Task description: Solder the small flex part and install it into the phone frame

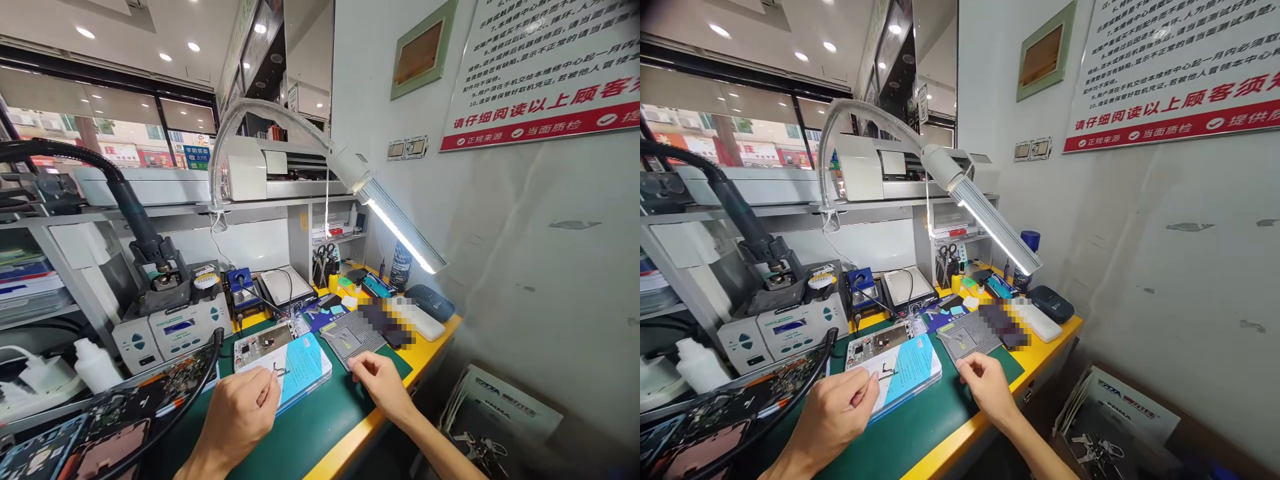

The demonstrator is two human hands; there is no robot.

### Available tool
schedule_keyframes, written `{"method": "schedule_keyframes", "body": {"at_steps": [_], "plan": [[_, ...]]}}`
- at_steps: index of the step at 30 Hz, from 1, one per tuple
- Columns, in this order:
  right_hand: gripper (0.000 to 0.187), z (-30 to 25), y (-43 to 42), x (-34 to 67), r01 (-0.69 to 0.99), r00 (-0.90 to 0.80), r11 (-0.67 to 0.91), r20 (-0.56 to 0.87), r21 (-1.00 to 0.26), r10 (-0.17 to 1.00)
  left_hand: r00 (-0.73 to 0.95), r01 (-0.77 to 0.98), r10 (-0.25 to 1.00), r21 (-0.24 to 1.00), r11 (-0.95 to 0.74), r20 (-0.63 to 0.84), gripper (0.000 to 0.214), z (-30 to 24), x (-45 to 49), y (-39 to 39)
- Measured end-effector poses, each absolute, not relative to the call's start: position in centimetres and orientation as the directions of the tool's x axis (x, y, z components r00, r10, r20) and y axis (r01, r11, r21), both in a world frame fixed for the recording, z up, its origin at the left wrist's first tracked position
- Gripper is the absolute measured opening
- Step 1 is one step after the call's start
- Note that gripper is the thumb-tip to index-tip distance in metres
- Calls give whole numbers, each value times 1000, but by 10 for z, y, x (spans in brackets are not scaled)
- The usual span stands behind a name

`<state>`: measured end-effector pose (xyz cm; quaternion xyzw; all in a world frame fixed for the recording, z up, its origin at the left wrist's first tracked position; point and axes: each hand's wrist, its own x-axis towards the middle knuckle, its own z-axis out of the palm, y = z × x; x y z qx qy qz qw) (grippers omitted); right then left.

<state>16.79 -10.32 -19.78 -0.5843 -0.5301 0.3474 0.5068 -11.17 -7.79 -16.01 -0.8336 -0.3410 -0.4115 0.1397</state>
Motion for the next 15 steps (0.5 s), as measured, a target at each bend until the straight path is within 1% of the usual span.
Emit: {"method": "schedule_keyframes", "body": {"at_steps": [4, 10, 15], "plan": [[48, -201, -105, 167, 287, 190, 79, 138, -955, 972, 437, 653, 434, 54, -755, 788, 37, -163, -107, -81], [51, -202, -108, 165, 296, 203, 88, 152, -951, 967, 422, 649, 449, 84, -756, 787, 16, -160, -103, -81], [51, -202, -110, 164, 281, 205, 102, 164, -954, 965, 405, 661, 433, 69, -747, 805, 10, -159, -101, -82]]}}
